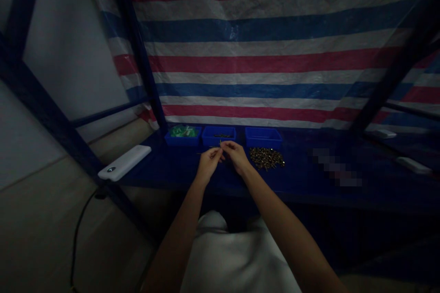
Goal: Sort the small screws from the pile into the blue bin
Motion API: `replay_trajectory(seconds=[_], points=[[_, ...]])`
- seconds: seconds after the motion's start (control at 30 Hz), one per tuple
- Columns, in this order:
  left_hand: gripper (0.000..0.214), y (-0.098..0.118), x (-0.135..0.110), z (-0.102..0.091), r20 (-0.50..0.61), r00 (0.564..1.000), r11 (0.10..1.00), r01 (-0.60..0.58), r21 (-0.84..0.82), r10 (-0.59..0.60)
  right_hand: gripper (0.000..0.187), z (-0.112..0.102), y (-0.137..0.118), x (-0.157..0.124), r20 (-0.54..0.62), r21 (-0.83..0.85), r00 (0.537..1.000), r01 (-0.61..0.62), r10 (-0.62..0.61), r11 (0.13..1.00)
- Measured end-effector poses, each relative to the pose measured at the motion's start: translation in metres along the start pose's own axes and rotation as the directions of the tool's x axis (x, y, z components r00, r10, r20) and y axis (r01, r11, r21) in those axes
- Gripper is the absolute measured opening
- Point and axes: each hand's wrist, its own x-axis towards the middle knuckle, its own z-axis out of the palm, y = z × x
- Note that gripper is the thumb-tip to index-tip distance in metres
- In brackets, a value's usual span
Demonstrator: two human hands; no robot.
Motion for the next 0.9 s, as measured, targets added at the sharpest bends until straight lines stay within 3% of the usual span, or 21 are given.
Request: replay_trajectory(seconds=[0.17, 0.3, 0.4, 0.47, 0.53, 0.6, 0.7, 0.8, 0.9], points=[[0.023, 0.005, 0.001, 0.002, 0.014, 1.000, 1.000, 0.002, -0.028, -0.001, 0.027, -0.008, -0.005, -0.004, -0.025, 0.000, 0.999, 0.024, -0.024, 1.000], [0.027, 0.011, 0.009, -0.003, -0.003, 1.000, 0.989, -0.010, -0.147, 0.010, 0.029, -0.025, -0.001, -0.007, -0.135, -0.182, 0.970, 0.177, -0.203, 0.967], [0.032, 0.018, 0.014, -0.004, -0.121, 0.991, 0.921, -0.103, -0.376, 0.061, 0.028, -0.036, 0.003, -0.013, -0.157, -0.404, 0.934, 0.237, -0.322, 0.884], [0.033, 0.019, 0.015, -0.003, -0.206, 0.975, 0.862, -0.174, -0.477, 0.083, 0.025, -0.039, 0.005, -0.018, -0.096, -0.530, 0.912, 0.293, -0.400, 0.796], [0.033, 0.017, 0.013, 0.000, -0.240, 0.966, 0.857, -0.200, -0.476, 0.092, 0.022, -0.040, 0.005, -0.022, -0.012, -0.605, 0.892, 0.354, -0.453, 0.713], [0.033, 0.014, 0.010, 0.002, -0.226, 0.967, 0.914, -0.197, -0.353, 0.121, 0.021, -0.040, 0.005, -0.025, 0.041, -0.643, 0.880, 0.385, -0.473, 0.662], [0.031, 0.012, 0.008, 0.000, -0.101, 0.967, 0.971, -0.229, 0.072, 0.236, 0.021, -0.040, 0.004, -0.027, 0.068, -0.669, 0.875, 0.396, -0.479, 0.629], [0.023, 0.016, 0.009, -0.009, 0.143, 0.934, 0.795, -0.354, 0.492, 0.328, 0.021, -0.041, 0.004, -0.027, 0.082, -0.678, 0.874, 0.401, -0.479, 0.617], [0.020, 0.021, 0.011, -0.018, 0.262, 0.912, 0.655, -0.410, 0.635, 0.317, 0.021, -0.041, 0.004, -0.027, 0.086, -0.686, 0.882, 0.390, -0.464, 0.614]])
